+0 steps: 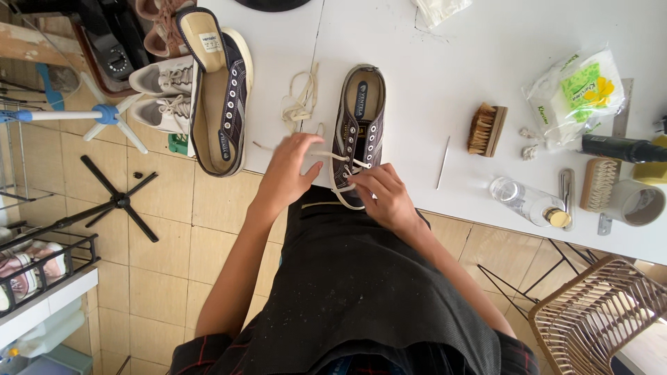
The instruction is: The person laces a dark-colored sneaker placed on a white table. They thread the laces through the eyelets, pull them tight, and tie a knot at the top. The process is repeated to ensure the laces are secure.
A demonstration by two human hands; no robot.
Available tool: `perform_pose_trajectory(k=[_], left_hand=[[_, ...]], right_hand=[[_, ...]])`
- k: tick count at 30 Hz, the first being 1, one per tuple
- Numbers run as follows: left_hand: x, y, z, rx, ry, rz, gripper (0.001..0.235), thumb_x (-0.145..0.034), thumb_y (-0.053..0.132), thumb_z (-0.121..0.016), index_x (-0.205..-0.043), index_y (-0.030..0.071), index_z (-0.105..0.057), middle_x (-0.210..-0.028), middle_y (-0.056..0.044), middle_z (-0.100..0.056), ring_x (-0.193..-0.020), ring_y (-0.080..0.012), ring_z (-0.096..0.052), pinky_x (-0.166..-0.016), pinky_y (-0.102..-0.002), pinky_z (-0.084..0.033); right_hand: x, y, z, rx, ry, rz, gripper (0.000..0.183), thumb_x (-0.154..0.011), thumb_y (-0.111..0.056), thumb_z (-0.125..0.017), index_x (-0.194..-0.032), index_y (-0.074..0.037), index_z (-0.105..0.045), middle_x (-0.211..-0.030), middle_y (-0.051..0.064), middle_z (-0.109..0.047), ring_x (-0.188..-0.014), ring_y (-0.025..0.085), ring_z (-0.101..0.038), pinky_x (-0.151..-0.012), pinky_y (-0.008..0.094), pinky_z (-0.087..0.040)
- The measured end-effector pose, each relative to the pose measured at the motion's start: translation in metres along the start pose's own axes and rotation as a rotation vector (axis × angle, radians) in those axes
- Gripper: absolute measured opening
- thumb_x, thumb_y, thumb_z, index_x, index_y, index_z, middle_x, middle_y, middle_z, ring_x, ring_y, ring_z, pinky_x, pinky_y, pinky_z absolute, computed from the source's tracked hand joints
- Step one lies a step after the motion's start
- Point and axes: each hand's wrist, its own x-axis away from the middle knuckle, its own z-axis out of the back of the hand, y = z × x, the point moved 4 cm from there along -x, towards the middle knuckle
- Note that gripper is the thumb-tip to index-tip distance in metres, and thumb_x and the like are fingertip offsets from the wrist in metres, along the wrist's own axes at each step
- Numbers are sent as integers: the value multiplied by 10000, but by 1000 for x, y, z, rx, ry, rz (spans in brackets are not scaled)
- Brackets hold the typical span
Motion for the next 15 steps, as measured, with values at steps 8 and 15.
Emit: perform_pose_trajectory(k=[8,15], left_hand=[[8,94,2,152,-226,-496,274,-979,188,-846,-1231,105,-779,-1112,-117,-781,-1174,-327,-707,-1093,-498,-526],[4,-5,5,363,77,-191,84,-1103,148,-735,-1076,142,-814,-911,-42,-780,-909,-235,-775,-932,-412,-603]], right_hand=[[0,-35,40,-236,230,-24,70,-978,0,-808,-968,-65,-834,-829,64,-772,-633,275,-660,-646,373,-567],[3,-18,86,-378,438,-316,118,-1072,-49,-765,-1029,58,-789,-805,153,-748,-649,198,-657,-639,311,-551]])
